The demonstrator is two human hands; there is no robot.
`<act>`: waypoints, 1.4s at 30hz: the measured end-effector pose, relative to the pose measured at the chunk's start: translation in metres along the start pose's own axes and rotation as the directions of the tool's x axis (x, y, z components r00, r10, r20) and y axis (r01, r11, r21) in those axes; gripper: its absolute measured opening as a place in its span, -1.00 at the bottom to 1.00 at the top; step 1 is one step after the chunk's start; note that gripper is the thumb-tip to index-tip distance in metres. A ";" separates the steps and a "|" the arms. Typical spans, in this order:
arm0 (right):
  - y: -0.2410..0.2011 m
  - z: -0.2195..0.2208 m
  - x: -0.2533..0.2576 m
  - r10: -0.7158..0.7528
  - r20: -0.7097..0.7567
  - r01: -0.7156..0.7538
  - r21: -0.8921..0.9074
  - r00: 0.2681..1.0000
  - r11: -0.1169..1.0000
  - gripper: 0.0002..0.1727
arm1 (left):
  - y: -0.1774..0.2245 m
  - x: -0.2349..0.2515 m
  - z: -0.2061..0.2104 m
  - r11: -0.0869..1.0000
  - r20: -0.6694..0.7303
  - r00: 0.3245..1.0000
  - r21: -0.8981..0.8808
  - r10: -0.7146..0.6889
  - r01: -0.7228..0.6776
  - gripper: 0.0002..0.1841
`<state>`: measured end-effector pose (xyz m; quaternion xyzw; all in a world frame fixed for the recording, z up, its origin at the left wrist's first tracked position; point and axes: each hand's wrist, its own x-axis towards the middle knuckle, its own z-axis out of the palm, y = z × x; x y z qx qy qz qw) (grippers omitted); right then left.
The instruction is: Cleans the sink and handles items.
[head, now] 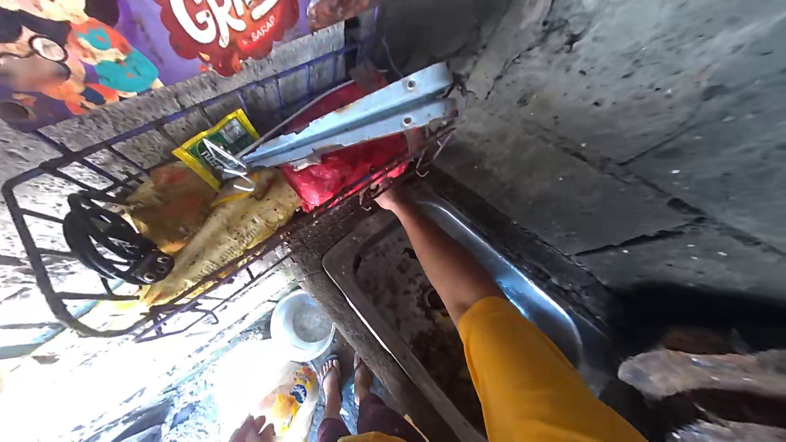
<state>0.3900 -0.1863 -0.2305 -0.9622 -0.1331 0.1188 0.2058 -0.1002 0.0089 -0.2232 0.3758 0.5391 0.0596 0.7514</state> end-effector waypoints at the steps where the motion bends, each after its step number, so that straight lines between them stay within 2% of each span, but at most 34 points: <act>1: -0.001 0.001 -0.003 -0.060 0.001 0.060 -0.005 0.998 0.998 -0.63 | 0.002 0.001 0.006 1.000 -0.009 1.000 0.006 -0.002 0.002 -0.71; 4: 0.000 -0.004 -0.011 -0.179 0.100 0.186 -0.070 0.979 0.980 -0.65 | 0.004 0.007 0.013 1.000 -0.015 1.000 0.000 0.010 -0.010 -0.70; 6: 0.008 -0.017 -0.028 -0.209 0.219 0.231 -0.079 0.953 0.970 -0.72 | 0.005 0.008 0.016 0.999 -0.009 1.000 -0.028 0.023 -0.023 -0.67; 7: 0.014 -0.025 -0.046 -0.215 0.312 0.241 -0.046 0.925 0.969 -0.74 | 0.008 0.007 0.016 0.999 -0.006 1.000 -0.027 0.027 -0.028 -0.66; 9: 0.032 -0.032 -0.085 -0.203 0.542 0.200 0.066 0.815 0.978 -0.73 | 0.010 0.004 0.017 0.999 0.000 1.000 -0.025 0.019 -0.019 -0.64; 10: 0.046 -0.031 -0.096 -0.190 0.616 0.159 0.106 0.765 0.982 -0.71 | 0.009 0.003 0.016 1.000 0.001 1.000 -0.026 0.011 -0.011 -0.65; 11: 0.059 -0.029 -0.101 -0.159 0.633 0.122 0.103 0.757 0.987 -0.70 | 0.007 0.003 0.014 1.000 -0.004 1.000 -0.025 0.002 -0.002 -0.66; 14: 0.080 -0.023 -0.088 -0.027 0.464 0.018 0.024 0.885 1.000 -0.74 | 0.000 0.008 0.017 1.000 0.024 1.000 -0.025 0.007 -0.006 -0.67; 15: 0.082 -0.016 -0.085 0.064 0.418 -0.065 -0.012 0.906 0.998 -0.69 | -0.001 0.007 0.020 0.999 0.049 0.999 -0.035 0.016 -0.015 -0.66; 17: 0.084 0.016 -0.092 0.250 0.256 -0.252 -0.026 0.934 0.967 -0.42 | 0.001 0.003 0.028 0.997 0.089 0.995 -0.061 0.043 -0.038 -0.61; 19: 0.083 0.060 -0.108 0.327 0.012 -0.327 0.109 0.945 0.939 -0.16 | 0.002 0.000 0.035 0.996 0.126 0.990 -0.069 0.067 -0.059 -0.58; 21: 0.070 0.100 -0.122 0.276 -0.077 -0.252 0.235 0.958 0.939 -0.10 | 0.002 -0.001 0.037 0.997 0.149 0.987 -0.050 0.066 -0.059 -0.59; 24: 0.031 0.133 -0.144 0.111 -0.109 -0.062 0.382 0.988 0.922 -0.25 | 0.002 -0.001 0.035 0.998 0.144 0.988 -0.035 0.059 -0.054 -0.59; 26: 0.017 0.142 -0.161 0.001 -0.112 0.058 0.518 0.994 0.853 -0.37 | 0.001 -0.001 0.034 0.998 0.150 0.987 -0.014 0.058 -0.057 -0.56; 28: 0.024 0.147 -0.171 -0.155 -0.041 0.150 0.587 0.987 0.795 -0.42 | -0.003 0.000 0.034 0.999 0.144 0.989 0.016 0.039 -0.042 -0.55; 30: 0.044 0.146 -0.185 -0.284 0.098 0.198 0.507 0.954 0.839 -0.50 | -0.008 0.002 0.035 0.999 0.136 0.991 0.037 0.004 -0.009 -0.57; 32: 0.062 0.124 -0.212 -0.326 0.326 0.191 0.383 0.888 0.904 -0.54 | -0.009 0.002 0.039 0.998 0.131 0.991 0.056 -0.017 0.010 -0.58; 34: 0.085 0.096 -0.245 -0.329 0.528 0.197 0.292 0.783 0.936 -0.57 | -0.007 0.002 0.038 0.998 0.113 0.993 0.052 -0.028 0.022 -0.58; 35: 0.102 0.084 -0.260 -0.330 0.596 0.208 0.266 0.732 0.941 -0.62 | -0.006 0.002 0.035 0.999 0.105 0.994 0.049 -0.030 0.025 -0.58; 36: 0.121 0.076 -0.272 -0.331 0.610 0.223 0.249 0.720 0.943 -0.66 | -0.005 0.002 0.033 0.999 0.098 0.995 0.042 -0.031 0.027 -0.56; 37: 0.141 0.068 -0.279 -0.310 0.559 0.216 0.229 0.769 0.949 -0.64 | -0.005 0.003 0.030 0.999 0.093 0.995 0.041 -0.033 0.029 -0.56; 38: 0.158 0.060 -0.279 -0.242 0.463 0.169 0.193 0.853 0.966 -0.56 | -0.005 0.005 0.026 0.998 0.086 0.996 0.044 -0.038 0.035 -0.57; 39: 0.171 0.055 -0.273 -0.144 0.328 0.098 0.154 0.934 0.983 -0.48 | -0.006 0.006 0.023 0.998 0.078 0.996 0.048 -0.042 0.038 -0.58; 40: 0.184 0.055 -0.259 -0.041 0.167 0.024 0.103 0.985 0.994 -0.38 | -0.007 0.007 0.021 0.998 0.069 0.997 0.054 -0.045 0.041 -0.60; 41: 0.193 0.059 -0.242 0.051 0.024 -0.053 0.073 0.998 0.996 -0.30 | -0.008 0.007 0.021 0.997 0.055 0.997 0.058 -0.047 0.044 -0.61; 42: 0.194 0.065 -0.225 0.135 -0.057 -0.131 0.078 0.989 0.988 -0.24 | -0.009 0.007 0.022 0.997 0.041 0.998 0.067 -0.050 0.047 -0.63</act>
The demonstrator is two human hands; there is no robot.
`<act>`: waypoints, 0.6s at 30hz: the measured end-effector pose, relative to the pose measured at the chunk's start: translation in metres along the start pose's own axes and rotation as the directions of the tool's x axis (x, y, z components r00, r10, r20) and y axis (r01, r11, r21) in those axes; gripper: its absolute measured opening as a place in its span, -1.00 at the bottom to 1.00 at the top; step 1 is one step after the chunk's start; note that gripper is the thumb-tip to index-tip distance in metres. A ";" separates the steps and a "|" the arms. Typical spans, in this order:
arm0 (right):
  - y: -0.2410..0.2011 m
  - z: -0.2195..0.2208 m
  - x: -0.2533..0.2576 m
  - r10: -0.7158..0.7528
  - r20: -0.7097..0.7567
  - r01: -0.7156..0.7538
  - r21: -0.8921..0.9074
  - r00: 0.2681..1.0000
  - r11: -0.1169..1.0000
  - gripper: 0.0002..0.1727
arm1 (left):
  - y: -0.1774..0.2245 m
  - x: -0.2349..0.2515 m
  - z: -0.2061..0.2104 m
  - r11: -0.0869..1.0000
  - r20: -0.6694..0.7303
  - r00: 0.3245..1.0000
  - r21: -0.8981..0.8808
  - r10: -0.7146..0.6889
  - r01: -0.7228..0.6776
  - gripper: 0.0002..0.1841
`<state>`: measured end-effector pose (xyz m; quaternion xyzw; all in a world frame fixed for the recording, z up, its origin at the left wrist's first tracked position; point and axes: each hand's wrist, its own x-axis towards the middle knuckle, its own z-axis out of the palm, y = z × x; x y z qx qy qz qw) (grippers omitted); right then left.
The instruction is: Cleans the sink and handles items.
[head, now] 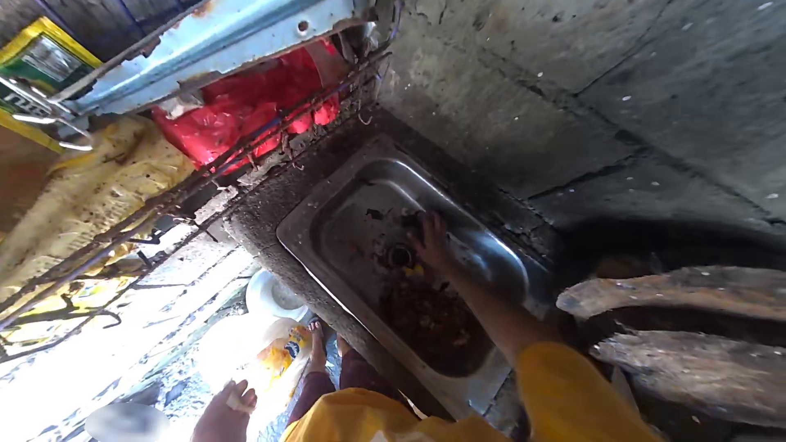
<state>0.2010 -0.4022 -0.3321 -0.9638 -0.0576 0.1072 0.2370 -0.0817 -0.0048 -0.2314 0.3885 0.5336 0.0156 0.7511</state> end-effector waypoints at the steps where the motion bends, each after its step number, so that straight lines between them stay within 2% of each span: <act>1: -0.007 0.010 0.014 0.046 -0.046 -0.046 0.008 0.998 0.999 -0.21 | 0.000 -0.001 0.002 1.000 -0.007 1.000 0.015 -0.001 0.001 -0.64; 4: -0.055 0.043 0.057 -0.008 -0.042 0.011 0.080 0.999 0.997 -0.24 | 0.004 -0.004 0.011 0.999 0.001 1.000 0.028 0.031 -0.031 -0.66; 6: -0.078 0.069 0.062 -0.167 0.054 0.164 0.070 0.984 0.984 -0.32 | 0.008 -0.009 0.014 0.998 -0.020 0.998 0.025 0.051 -0.051 -0.65; 8: -0.088 0.089 0.043 -0.354 0.221 0.340 0.099 0.909 0.935 -0.36 | 0.013 -0.012 0.014 0.998 -0.024 0.998 0.017 0.065 -0.065 -0.64; 9: -0.090 0.091 0.023 -0.446 0.306 0.414 0.168 0.841 0.895 -0.39 | 0.015 -0.013 0.012 0.998 -0.020 0.998 0.012 0.068 -0.067 -0.62; 10: -0.093 0.085 0.000 -0.514 0.374 0.451 0.248 0.772 0.858 -0.43 | 0.017 -0.014 0.008 0.998 -0.013 0.998 0.009 0.069 -0.068 -0.60; 11: -0.091 0.076 -0.020 -0.545 0.398 0.430 0.345 0.738 0.834 -0.46 | 0.018 -0.015 0.003 0.998 -0.005 0.998 0.009 0.066 -0.066 -0.59; 12: -0.090 0.060 -0.032 -0.520 0.387 0.357 0.418 0.762 0.835 -0.54 | 0.018 -0.015 -0.002 0.998 0.010 0.998 0.004 0.061 -0.061 -0.57; 13: -0.094 0.038 -0.034 -0.431 0.359 0.248 0.454 0.828 0.856 -0.62 | 0.017 -0.014 -0.006 0.998 0.029 0.998 -0.009 0.059 -0.059 -0.55; 15: -0.106 0.002 -0.009 -0.175 0.224 0.051 0.471 0.959 0.881 -0.53 | 0.013 -0.011 -0.012 0.998 0.050 0.997 -0.032 0.052 -0.050 -0.54; 16: -0.113 -0.006 0.016 -0.052 0.102 -0.004 0.489 0.993 0.872 -0.46 | 0.010 -0.009 -0.012 0.998 0.050 0.998 -0.039 0.049 -0.047 -0.55; 18: -0.135 -0.012 0.075 0.163 -0.098 -0.072 0.601 0.982 0.796 -0.32 | 0.004 -0.003 -0.004 0.998 0.060 0.997 -0.030 0.049 -0.047 -0.57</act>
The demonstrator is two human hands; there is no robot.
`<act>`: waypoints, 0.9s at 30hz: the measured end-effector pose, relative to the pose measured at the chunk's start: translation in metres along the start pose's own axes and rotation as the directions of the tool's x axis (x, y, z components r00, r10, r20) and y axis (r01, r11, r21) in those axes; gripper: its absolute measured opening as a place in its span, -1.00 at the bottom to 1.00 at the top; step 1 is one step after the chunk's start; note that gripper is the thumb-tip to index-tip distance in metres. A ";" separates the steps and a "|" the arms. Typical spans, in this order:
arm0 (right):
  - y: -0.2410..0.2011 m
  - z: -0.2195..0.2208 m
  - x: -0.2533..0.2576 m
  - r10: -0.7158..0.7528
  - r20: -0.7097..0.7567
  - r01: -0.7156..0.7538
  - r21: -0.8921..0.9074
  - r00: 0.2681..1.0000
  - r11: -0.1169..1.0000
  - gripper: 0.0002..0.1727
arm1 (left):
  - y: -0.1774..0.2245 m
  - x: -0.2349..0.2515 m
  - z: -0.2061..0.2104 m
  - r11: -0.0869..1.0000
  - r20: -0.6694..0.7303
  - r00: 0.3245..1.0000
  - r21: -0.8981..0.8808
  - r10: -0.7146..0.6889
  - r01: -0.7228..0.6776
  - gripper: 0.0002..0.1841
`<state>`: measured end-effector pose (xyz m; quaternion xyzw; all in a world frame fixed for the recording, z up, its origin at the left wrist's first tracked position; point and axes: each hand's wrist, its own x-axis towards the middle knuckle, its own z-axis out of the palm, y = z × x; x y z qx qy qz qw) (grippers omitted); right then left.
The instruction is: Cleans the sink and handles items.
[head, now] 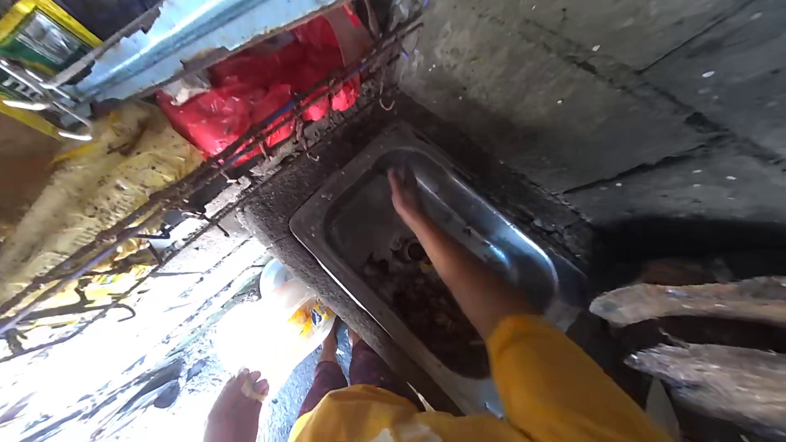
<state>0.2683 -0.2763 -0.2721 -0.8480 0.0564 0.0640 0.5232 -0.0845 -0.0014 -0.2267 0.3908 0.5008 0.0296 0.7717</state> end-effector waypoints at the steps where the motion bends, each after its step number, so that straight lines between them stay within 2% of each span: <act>1: -0.017 0.016 0.021 0.059 -0.100 -0.053 0.064 0.993 0.997 -0.31 | -0.002 0.001 0.008 1.000 -0.004 1.000 0.018 0.002 -0.002 -0.60; 3: -0.039 0.060 0.035 0.142 -0.172 -0.131 0.073 0.975 0.989 -0.24 | -0.003 0.003 0.022 0.998 -0.001 1.000 0.068 0.002 -0.002 -0.64; 5: -0.038 0.103 0.009 0.127 -0.153 -0.135 -0.043 0.980 0.990 -0.09 | -0.003 0.002 0.027 0.996 0.013 1.000 0.086 -0.003 0.002 -0.64; 7: -0.010 0.119 -0.037 0.028 0.008 -0.027 -0.091 1.000 0.995 -0.01 | -0.003 0.003 0.024 0.996 0.037 0.999 0.093 -0.016 0.012 -0.60; 8: 0.013 0.119 -0.057 -0.058 0.164 0.068 -0.060 0.985 0.996 -0.06 | -0.004 0.004 0.021 0.994 0.041 0.999 0.104 -0.023 0.019 -0.60; 10: 0.054 0.094 -0.081 -0.179 0.498 0.204 0.003 0.849 0.979 -0.30 | -0.006 0.007 0.014 0.990 0.040 0.998 0.134 -0.043 0.038 -0.61; 12: 0.078 0.043 -0.097 -0.153 0.730 0.328 -0.102 0.666 0.939 -0.44 | -0.007 0.008 0.010 0.986 0.029 0.998 0.159 -0.060 0.055 -0.61; 14: 0.099 -0.017 -0.119 -0.114 0.832 0.474 -0.191 0.543 0.859 -0.49 | -0.006 0.008 0.011 0.982 0.024 0.997 0.177 -0.070 0.065 -0.60; 15: 0.106 -0.046 -0.133 -0.067 0.865 0.501 -0.224 0.498 0.836 -0.47 | -0.005 0.008 0.012 0.983 0.024 0.997 0.174 -0.071 0.066 -0.60; 18: 0.105 -0.107 -0.164 0.227 0.904 0.518 -0.397 0.362 0.758 -0.62 | -0.006 0.012 0.009 0.986 0.030 0.997 0.153 -0.068 0.063 -0.62; 19: 0.096 -0.116 -0.164 0.306 0.881 0.485 -0.457 0.360 0.746 -0.69 | -0.007 0.013 0.009 0.986 0.033 0.997 0.154 -0.065 0.060 -0.63; 20: 0.086 -0.121 -0.159 0.352 0.842 0.420 -0.516 0.409 0.747 -0.70 | -0.008 0.013 0.011 0.985 0.038 0.997 0.160 -0.064 0.057 -0.63; 22: 0.065 -0.117 -0.134 0.345 0.742 0.284 -0.576 0.575 0.767 -0.61 | -0.008 0.014 0.018 0.978 0.049 0.997 0.203 -0.058 0.047 -0.64; 24: 0.064 -0.098 -0.106 0.294 0.646 0.274 -0.630 0.705 0.726 -0.47 | -0.008 0.013 0.025 0.975 0.042 0.998 0.220 -0.051 0.040 -0.68; 27: 0.095 -0.065 -0.089 0.232 0.605 0.335 -0.674 0.762 0.659 -0.34 | -0.003 0.010 0.028 0.977 0.071 0.997 0.214 -0.009 -0.007 -0.69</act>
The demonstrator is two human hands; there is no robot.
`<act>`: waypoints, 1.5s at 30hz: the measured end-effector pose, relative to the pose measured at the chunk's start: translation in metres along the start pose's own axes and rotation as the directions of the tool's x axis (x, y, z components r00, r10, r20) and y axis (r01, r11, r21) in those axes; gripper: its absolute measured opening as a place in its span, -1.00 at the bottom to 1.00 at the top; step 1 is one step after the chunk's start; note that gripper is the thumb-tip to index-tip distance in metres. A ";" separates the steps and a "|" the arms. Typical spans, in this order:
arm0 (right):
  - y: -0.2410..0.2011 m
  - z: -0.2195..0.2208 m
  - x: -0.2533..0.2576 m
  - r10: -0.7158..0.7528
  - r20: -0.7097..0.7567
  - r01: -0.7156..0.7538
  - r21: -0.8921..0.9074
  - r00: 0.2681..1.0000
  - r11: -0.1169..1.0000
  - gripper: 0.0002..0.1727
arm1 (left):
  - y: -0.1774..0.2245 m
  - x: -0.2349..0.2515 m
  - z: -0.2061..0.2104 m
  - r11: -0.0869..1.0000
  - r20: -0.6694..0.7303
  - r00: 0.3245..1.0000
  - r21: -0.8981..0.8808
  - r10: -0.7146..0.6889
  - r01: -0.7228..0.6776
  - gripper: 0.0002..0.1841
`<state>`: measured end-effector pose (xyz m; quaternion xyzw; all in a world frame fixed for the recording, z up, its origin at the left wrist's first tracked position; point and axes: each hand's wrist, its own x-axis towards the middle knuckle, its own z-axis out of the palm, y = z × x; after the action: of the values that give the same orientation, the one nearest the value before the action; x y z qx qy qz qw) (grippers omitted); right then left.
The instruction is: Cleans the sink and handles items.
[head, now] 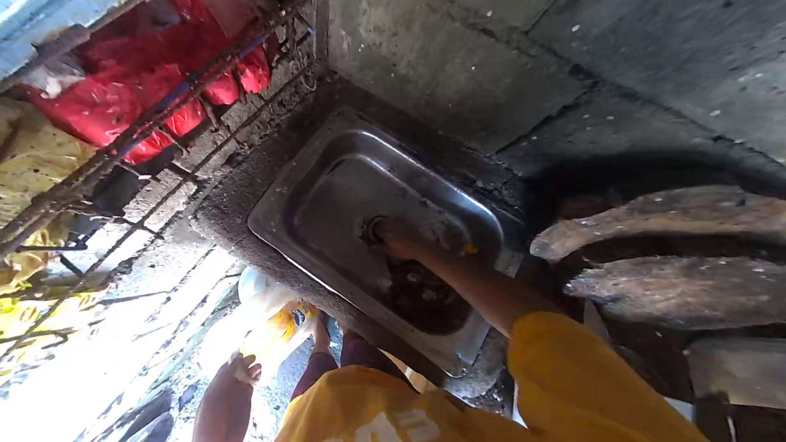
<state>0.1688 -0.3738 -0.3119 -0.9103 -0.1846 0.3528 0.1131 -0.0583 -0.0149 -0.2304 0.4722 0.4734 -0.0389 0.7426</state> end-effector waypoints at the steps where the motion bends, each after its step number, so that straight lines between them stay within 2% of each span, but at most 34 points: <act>1: 0.002 0.010 0.007 -0.001 -0.024 0.000 -0.025 1.000 1.000 -0.31 | 0.002 -0.001 -0.003 1.000 0.011 1.000 -0.010 0.019 -0.018 -0.67; 5: 0.007 0.037 0.011 0.056 -0.092 -0.062 -0.063 0.994 0.996 -0.28 | -0.001 0.000 -0.015 1.000 0.008 1.000 -0.023 0.018 -0.018 -0.66; 14: -0.005 0.040 0.008 0.147 -0.073 -0.149 -0.026 0.986 0.988 -0.21 | -0.001 -0.004 -0.027 0.996 0.031 0.999 -0.084 0.028 -0.025 -0.64; 18: -0.005 0.024 0.012 0.160 -0.018 -0.159 0.041 0.987 0.986 -0.39 | -0.006 -0.005 -0.031 0.997 -0.011 1.000 -0.077 -0.004 0.003 -0.64; 21: 0.000 0.005 0.012 0.110 0.036 -0.114 0.130 0.993 0.985 -0.52 | -0.008 -0.006 -0.029 0.996 -0.009 1.000 -0.087 -0.023 0.022 -0.64; 23: -0.001 -0.018 -0.010 0.095 0.160 -0.122 0.172 0.983 0.978 -0.55 | -0.005 -0.006 -0.029 0.995 -0.017 0.999 -0.098 -0.029 0.027 -0.65; 24: -0.004 -0.030 -0.028 0.117 0.258 -0.148 0.103 0.959 0.984 -0.55 | -0.004 -0.006 -0.030 0.994 -0.020 0.999 -0.103 -0.032 0.030 -0.64; 25: -0.011 -0.042 -0.048 0.196 0.353 -0.196 -0.035 0.915 0.980 -0.51 | -0.004 -0.005 -0.033 0.994 -0.021 0.999 -0.106 -0.039 0.037 -0.63; 26: -0.020 -0.051 -0.064 0.311 0.385 -0.251 -0.199 0.869 0.947 -0.42 | -0.005 -0.003 -0.035 0.994 -0.020 0.999 -0.103 -0.045 0.042 -0.63; 27: -0.026 -0.058 -0.074 0.382 0.360 -0.293 -0.278 0.851 0.915 -0.34 | -0.005 -0.001 -0.037 0.995 -0.017 0.999 -0.092 -0.048 0.046 -0.62; 28: -0.026 -0.061 -0.075 0.380 0.308 -0.308 -0.258 0.872 0.916 -0.30 | -0.005 0.002 -0.038 0.996 -0.018 0.999 -0.080 -0.050 0.048 -0.63; 30: -0.024 -0.056 -0.057 0.278 0.174 -0.269 -0.073 0.945 0.960 -0.38 | -0.003 0.007 -0.034 0.997 -0.021 0.998 -0.062 -0.053 0.051 -0.66; 32: -0.018 -0.029 -0.027 0.205 0.044 -0.209 0.128 0.978 0.969 -0.44 | 0.001 0.009 -0.025 0.998 -0.008 0.999 -0.048 -0.042 0.042 -0.67; 33: -0.015 -0.011 -0.013 0.199 -0.013 -0.194 0.166 0.980 0.967 -0.41 | 0.004 0.009 -0.022 0.999 0.001 1.000 -0.044 -0.031 0.031 -0.66; 36: -0.018 0.028 0.007 0.250 -0.127 -0.232 0.139 0.960 0.963 -0.31 | 0.011 0.008 -0.017 0.999 0.036 0.999 -0.043 0.001 0.001 -0.63; 39: -0.023 0.040 0.006 0.300 -0.130 -0.281 0.149 0.945 0.948 -0.32 | 0.010 0.008 -0.019 0.999 0.037 0.999 -0.036 0.003 -0.002 -0.64; 45: -0.019 0.037 -0.001 0.289 -0.072 -0.281 0.102 0.955 0.954 -0.34 | 0.012 0.005 -0.016 0.998 0.059 0.998 -0.047 0.039 -0.036 -0.60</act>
<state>0.1381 -0.3542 -0.3323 -0.9358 -0.0298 0.3337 0.1101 -0.0605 0.0053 -0.2281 0.4624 0.4428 -0.0284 0.7676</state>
